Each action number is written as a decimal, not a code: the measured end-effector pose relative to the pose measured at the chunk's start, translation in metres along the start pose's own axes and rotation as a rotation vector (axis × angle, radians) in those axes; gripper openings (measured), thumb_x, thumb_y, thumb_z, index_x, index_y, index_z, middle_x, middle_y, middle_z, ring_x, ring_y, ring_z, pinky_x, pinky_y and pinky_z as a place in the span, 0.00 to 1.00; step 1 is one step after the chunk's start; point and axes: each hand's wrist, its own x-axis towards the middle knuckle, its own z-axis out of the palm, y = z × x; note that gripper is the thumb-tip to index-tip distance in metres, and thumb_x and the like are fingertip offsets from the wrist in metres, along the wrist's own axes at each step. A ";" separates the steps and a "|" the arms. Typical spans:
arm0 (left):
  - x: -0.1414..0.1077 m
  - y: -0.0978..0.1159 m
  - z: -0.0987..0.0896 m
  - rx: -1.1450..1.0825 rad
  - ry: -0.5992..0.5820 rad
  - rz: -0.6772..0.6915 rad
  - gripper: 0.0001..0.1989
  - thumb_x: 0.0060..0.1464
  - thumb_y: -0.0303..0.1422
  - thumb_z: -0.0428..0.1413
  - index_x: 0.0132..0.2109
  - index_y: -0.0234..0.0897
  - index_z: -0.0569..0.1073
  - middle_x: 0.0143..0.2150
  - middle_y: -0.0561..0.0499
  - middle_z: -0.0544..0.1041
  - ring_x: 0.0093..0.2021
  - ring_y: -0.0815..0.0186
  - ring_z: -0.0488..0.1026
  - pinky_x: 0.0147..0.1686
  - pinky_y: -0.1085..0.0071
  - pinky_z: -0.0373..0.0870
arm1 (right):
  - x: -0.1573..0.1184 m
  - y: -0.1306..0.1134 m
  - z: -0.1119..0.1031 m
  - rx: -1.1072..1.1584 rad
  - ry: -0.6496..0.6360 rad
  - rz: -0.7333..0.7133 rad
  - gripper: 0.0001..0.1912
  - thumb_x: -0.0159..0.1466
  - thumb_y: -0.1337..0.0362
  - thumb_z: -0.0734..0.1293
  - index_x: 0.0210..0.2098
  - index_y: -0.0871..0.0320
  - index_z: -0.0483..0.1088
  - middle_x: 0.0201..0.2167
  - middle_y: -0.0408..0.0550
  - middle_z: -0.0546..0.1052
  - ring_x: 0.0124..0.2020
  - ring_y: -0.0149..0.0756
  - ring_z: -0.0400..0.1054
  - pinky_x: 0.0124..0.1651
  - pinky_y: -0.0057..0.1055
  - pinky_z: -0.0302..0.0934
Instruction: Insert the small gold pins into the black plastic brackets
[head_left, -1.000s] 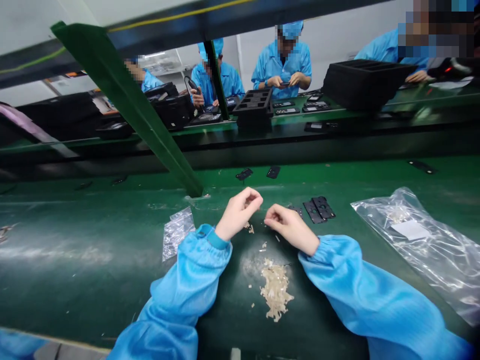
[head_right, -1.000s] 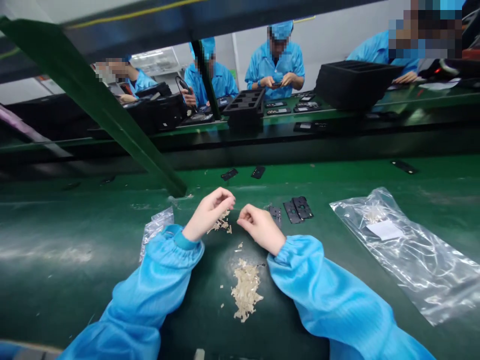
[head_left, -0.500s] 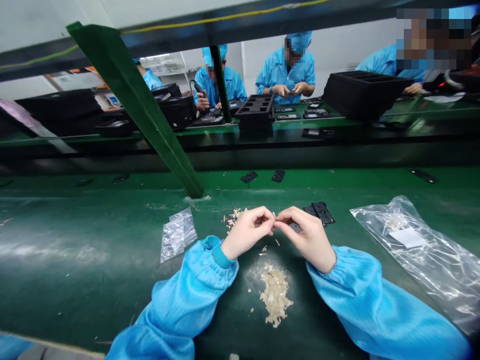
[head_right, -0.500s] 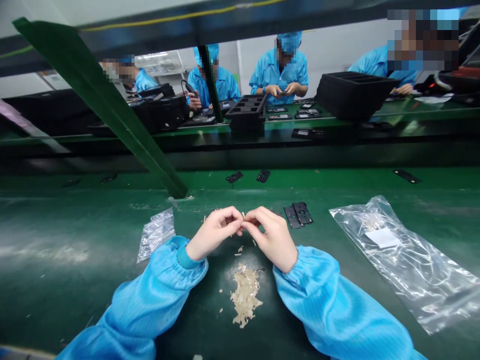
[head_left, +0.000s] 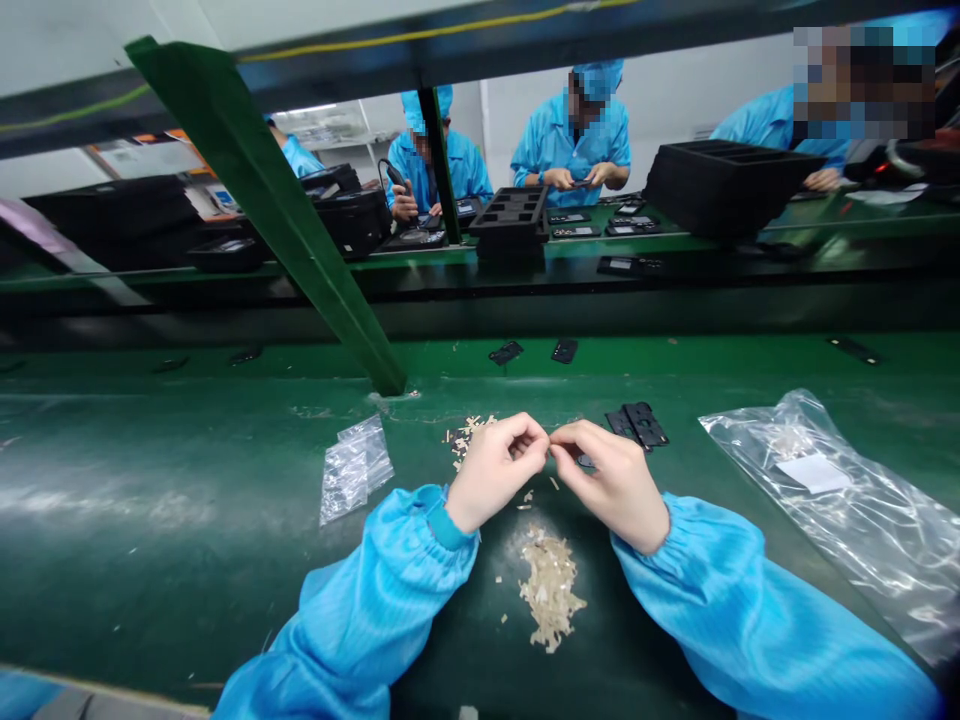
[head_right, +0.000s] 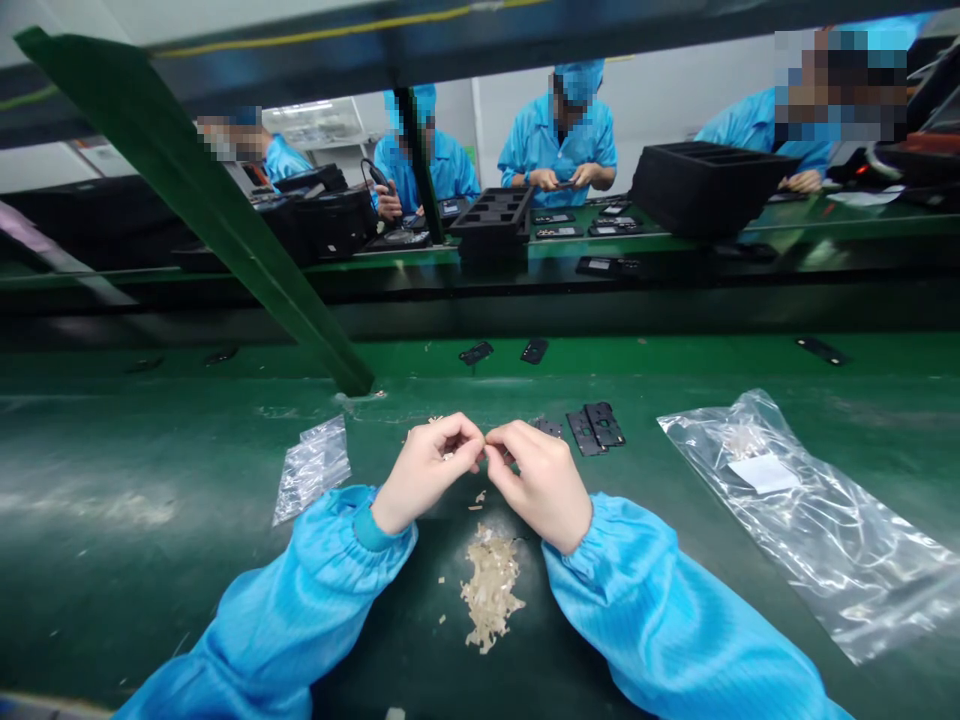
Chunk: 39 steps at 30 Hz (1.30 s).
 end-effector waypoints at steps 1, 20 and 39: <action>0.000 0.000 0.000 0.046 0.019 0.018 0.05 0.49 0.26 0.50 0.27 0.35 0.67 0.22 0.56 0.67 0.24 0.73 0.65 0.25 0.77 0.60 | 0.000 0.000 0.000 -0.006 -0.005 -0.002 0.06 0.62 0.70 0.59 0.31 0.58 0.67 0.25 0.45 0.72 0.26 0.29 0.66 0.31 0.26 0.61; -0.002 0.002 0.002 0.250 0.074 0.145 0.06 0.47 0.25 0.50 0.24 0.36 0.65 0.21 0.57 0.66 0.22 0.73 0.63 0.24 0.77 0.60 | -0.004 -0.002 0.003 -0.069 -0.022 0.016 0.07 0.60 0.72 0.59 0.29 0.58 0.67 0.24 0.45 0.72 0.25 0.30 0.66 0.31 0.26 0.59; -0.002 0.002 0.003 0.265 0.060 0.165 0.07 0.47 0.25 0.50 0.24 0.37 0.63 0.20 0.57 0.65 0.22 0.73 0.62 0.25 0.77 0.59 | -0.001 -0.004 0.003 -0.161 -0.013 0.006 0.08 0.58 0.72 0.59 0.25 0.58 0.65 0.22 0.44 0.70 0.25 0.30 0.65 0.30 0.25 0.58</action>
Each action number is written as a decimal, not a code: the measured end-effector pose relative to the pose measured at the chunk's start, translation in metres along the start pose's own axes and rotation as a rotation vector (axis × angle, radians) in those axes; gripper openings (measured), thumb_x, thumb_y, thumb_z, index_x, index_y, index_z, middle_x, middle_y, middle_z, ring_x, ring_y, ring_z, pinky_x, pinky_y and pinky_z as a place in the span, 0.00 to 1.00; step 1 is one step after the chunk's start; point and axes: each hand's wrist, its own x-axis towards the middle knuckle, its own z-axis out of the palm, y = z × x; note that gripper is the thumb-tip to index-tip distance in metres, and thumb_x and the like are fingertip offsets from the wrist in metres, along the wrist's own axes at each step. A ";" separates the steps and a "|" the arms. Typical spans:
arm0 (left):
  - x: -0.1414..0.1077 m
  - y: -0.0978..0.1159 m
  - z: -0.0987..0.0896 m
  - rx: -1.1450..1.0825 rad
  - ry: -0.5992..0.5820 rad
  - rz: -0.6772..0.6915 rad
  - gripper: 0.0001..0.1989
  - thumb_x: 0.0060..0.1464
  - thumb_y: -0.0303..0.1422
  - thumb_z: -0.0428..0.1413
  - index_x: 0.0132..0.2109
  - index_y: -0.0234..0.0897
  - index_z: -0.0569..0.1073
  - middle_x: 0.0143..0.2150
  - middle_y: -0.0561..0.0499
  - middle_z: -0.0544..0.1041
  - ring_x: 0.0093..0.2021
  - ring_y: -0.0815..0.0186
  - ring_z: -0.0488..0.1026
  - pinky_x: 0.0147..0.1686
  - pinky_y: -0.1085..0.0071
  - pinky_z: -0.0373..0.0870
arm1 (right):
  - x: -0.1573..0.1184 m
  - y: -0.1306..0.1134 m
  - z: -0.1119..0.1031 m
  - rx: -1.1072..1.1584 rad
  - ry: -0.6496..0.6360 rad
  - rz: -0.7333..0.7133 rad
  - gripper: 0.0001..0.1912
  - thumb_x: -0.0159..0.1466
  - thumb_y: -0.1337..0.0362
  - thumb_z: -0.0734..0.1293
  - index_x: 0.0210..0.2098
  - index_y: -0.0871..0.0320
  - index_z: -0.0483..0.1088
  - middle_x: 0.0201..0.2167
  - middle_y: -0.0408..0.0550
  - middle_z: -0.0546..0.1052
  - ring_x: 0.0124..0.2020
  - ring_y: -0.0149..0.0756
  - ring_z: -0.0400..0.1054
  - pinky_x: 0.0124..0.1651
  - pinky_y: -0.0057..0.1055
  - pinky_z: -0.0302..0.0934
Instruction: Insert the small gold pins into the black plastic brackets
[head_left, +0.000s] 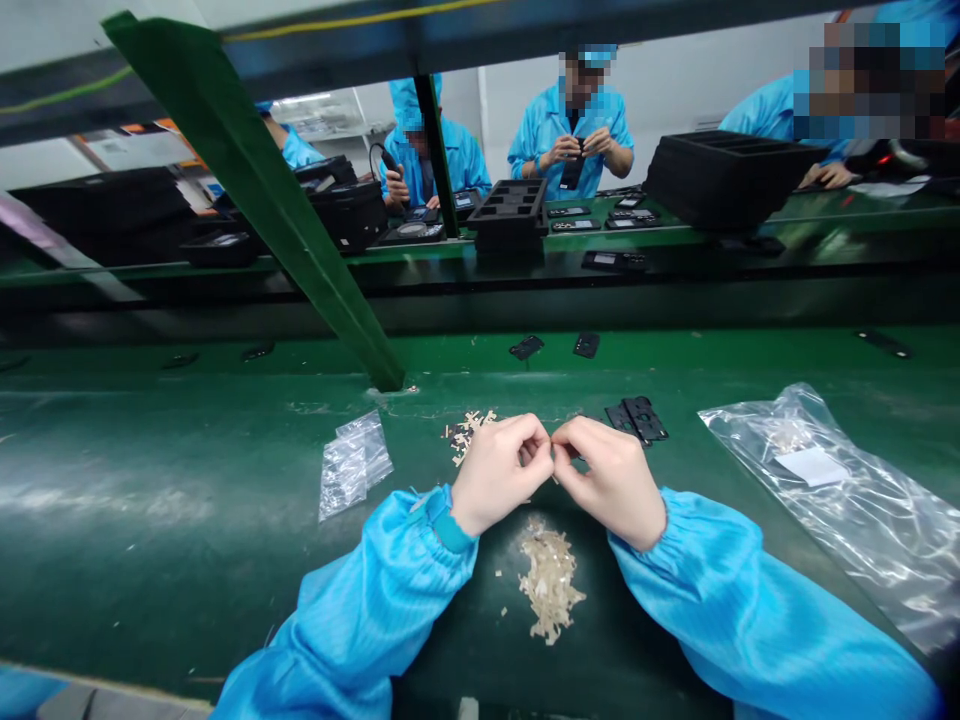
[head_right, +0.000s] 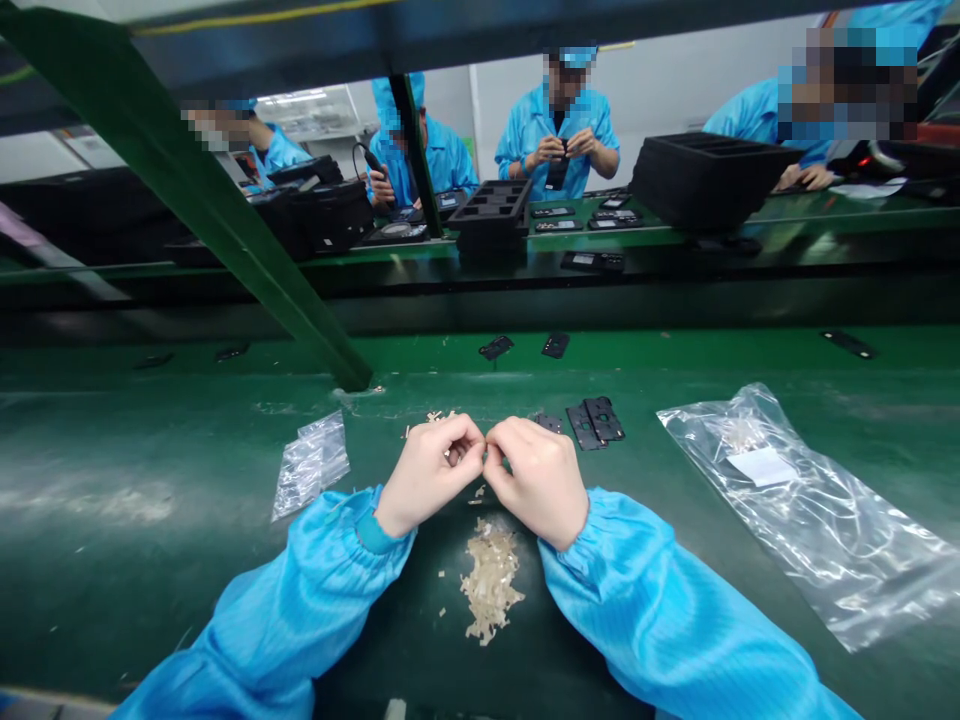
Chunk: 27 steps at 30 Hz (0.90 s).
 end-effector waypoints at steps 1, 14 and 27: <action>0.001 0.000 -0.001 -0.011 -0.005 0.000 0.07 0.47 0.24 0.50 0.24 0.36 0.63 0.21 0.57 0.65 0.22 0.73 0.62 0.25 0.77 0.59 | 0.000 0.000 -0.001 0.000 0.002 0.002 0.08 0.58 0.72 0.59 0.24 0.58 0.65 0.21 0.44 0.70 0.24 0.30 0.64 0.30 0.25 0.57; 0.008 -0.008 -0.026 -0.267 -0.082 0.139 0.06 0.49 0.26 0.49 0.26 0.35 0.65 0.24 0.54 0.66 0.26 0.71 0.63 0.29 0.74 0.60 | 0.007 -0.008 -0.026 0.344 -0.015 0.043 0.12 0.62 0.67 0.61 0.21 0.57 0.61 0.19 0.41 0.66 0.21 0.28 0.59 0.26 0.26 0.55; 0.006 -0.002 -0.023 -0.167 -0.123 0.206 0.06 0.47 0.23 0.48 0.25 0.35 0.65 0.24 0.55 0.65 0.26 0.72 0.61 0.28 0.75 0.59 | 0.008 -0.011 -0.022 0.354 -0.055 0.077 0.06 0.59 0.71 0.62 0.26 0.58 0.67 0.21 0.43 0.71 0.23 0.29 0.65 0.28 0.25 0.59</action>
